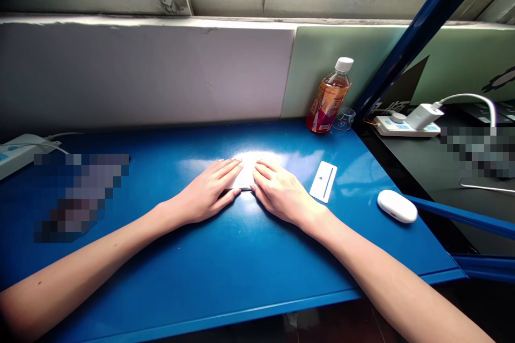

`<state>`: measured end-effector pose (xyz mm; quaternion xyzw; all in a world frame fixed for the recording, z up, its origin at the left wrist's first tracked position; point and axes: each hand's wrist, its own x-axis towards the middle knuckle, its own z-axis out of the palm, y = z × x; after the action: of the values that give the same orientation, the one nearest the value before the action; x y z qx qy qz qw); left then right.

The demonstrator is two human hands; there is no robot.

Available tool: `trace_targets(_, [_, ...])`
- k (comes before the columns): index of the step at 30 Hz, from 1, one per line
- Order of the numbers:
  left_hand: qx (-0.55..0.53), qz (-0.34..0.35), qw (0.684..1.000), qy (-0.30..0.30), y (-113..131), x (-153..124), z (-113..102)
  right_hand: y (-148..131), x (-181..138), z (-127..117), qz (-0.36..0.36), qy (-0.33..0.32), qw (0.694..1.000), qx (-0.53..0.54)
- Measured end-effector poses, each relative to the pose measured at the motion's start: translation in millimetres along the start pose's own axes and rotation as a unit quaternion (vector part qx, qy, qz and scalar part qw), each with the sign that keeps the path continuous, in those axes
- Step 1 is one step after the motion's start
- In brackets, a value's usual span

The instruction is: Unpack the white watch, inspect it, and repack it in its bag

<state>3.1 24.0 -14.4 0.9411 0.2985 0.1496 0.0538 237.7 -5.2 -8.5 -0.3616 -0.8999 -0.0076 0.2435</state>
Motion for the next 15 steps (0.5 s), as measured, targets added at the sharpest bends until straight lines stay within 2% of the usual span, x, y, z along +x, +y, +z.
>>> trace_targets(8, [0.0,0.008,1.0,0.007,-0.4,-0.1,0.9,2.9,-0.4,-0.2,0.049,0.02,0.993,0.106])
trace_targets(15, [0.0,-0.002,1.0,-0.003,2.4,0.7,-1.1,0.4,-3.1,3.0,0.045,0.011,0.996,0.073])
